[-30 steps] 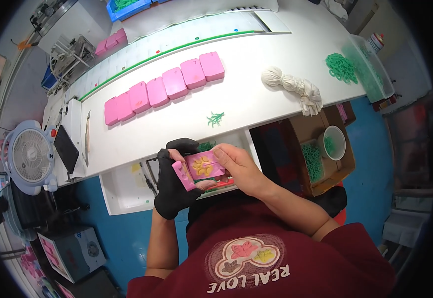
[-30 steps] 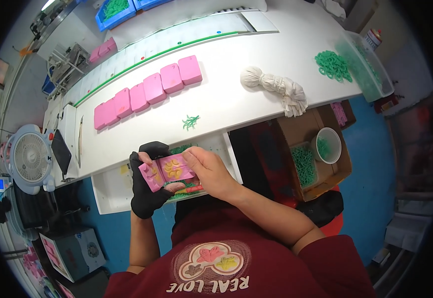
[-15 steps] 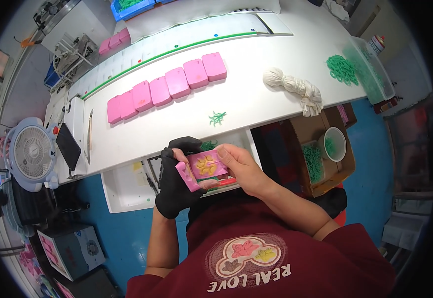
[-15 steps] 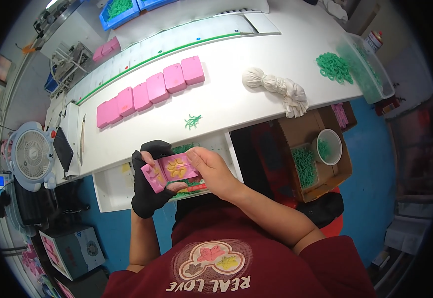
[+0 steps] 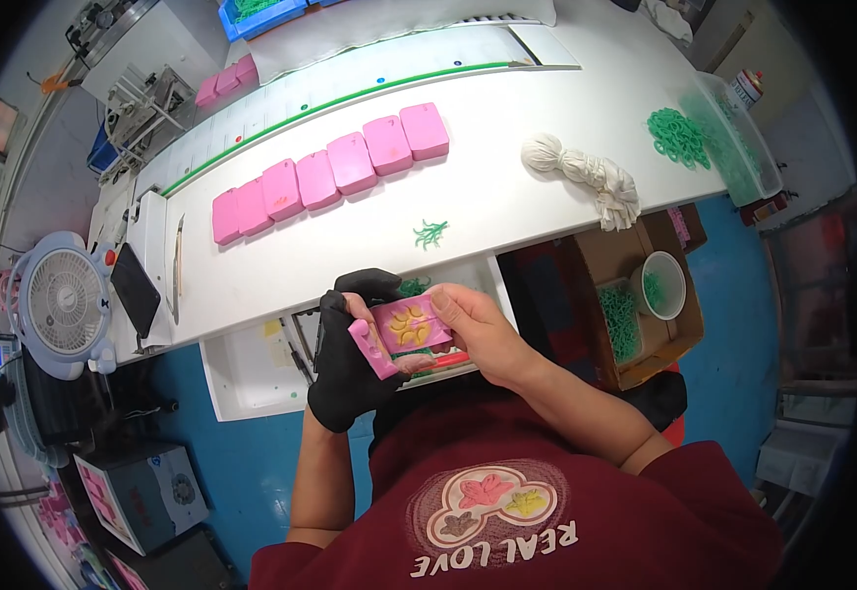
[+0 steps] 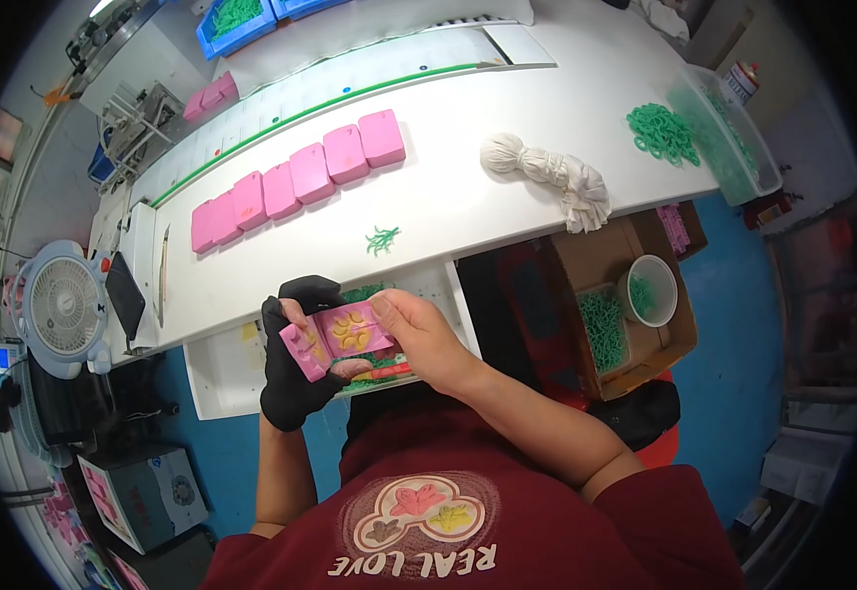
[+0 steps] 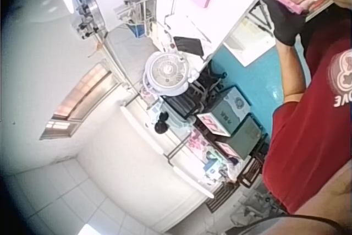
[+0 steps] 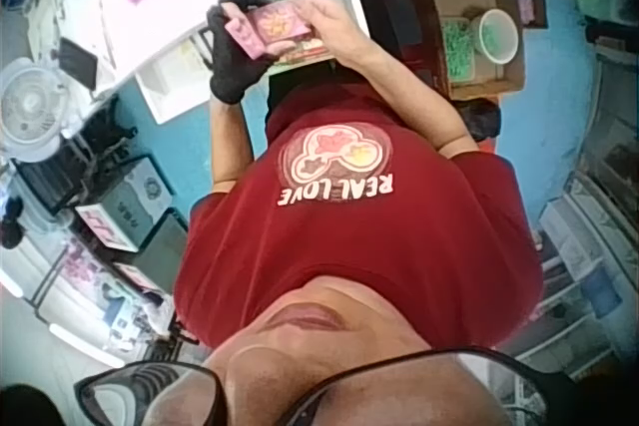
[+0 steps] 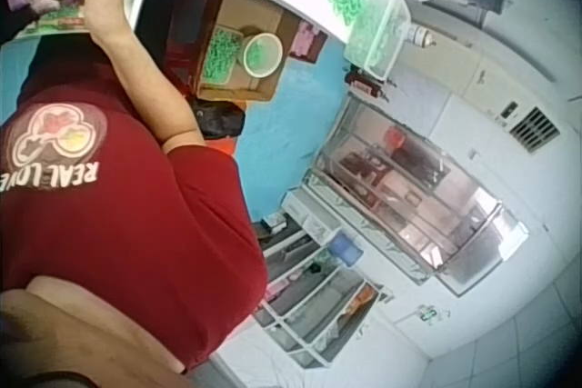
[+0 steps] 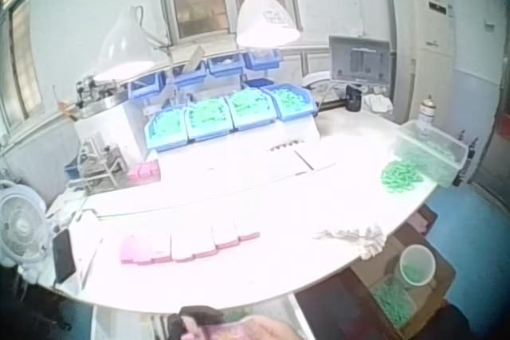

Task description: Assembling small green plastic components into pink trays using tweezers for precision.

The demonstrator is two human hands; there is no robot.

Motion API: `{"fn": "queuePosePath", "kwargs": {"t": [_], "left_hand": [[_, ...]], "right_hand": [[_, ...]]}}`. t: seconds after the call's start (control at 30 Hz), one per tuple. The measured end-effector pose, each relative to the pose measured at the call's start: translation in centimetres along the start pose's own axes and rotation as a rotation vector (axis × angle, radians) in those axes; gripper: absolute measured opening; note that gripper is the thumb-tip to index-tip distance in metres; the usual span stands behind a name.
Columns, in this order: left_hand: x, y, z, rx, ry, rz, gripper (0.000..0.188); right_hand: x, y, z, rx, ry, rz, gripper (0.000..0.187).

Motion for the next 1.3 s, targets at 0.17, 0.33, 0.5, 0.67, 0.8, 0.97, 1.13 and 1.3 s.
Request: {"fn": "queuePosePath", "kwargs": {"t": [0.17,0.33,0.5,0.67,0.8,0.97,1.13,1.3], "left_hand": [[0.1,0.1,0.0,0.037,-0.010,-0.009,0.073],[0.0,0.1,-0.1,0.040,0.010,-0.003,0.072],[0.1,0.1,0.1,0.035,-0.011,-0.011,0.070],[-0.1,0.2,-0.3,0.009,-0.003,-0.001,0.068],[-0.1,0.2,-0.1,0.067,-0.009,-0.007,0.067],[-0.2,0.2,0.0,-0.010,0.000,0.006,0.068],[-0.3,0.2,-0.1,-0.036,0.035,0.005,0.068],[-0.6,-0.2,0.0,-0.184,-0.037,0.113,0.059]], "right_hand": [[0.1,0.1,0.2,-0.013,0.004,-0.051,0.032],[0.1,0.1,0.2,-0.013,0.009,-0.057,0.032],[0.0,0.1,0.1,-0.013,0.000,-0.059,0.032],[-0.2,-0.3,-0.1,0.022,-0.016,-0.006,0.034],[-0.3,-0.4,-0.1,0.054,-0.043,0.005,0.033],[-0.3,-0.4,0.0,0.042,-0.029,-0.003,0.033],[-0.5,-0.4,-0.1,0.048,-0.036,0.001,0.032],[-0.6,-0.7,-0.9,-0.162,0.054,0.002,0.028]]}}
Point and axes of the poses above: each hand's wrist, its own x-axis towards the middle knuckle, its own y-axis out of the back of the hand, z = x × y, the point moved 7 cm from there along x, towards the middle knuckle, and after that the axes turned 10 degrees about z, right-handed, at the moved point
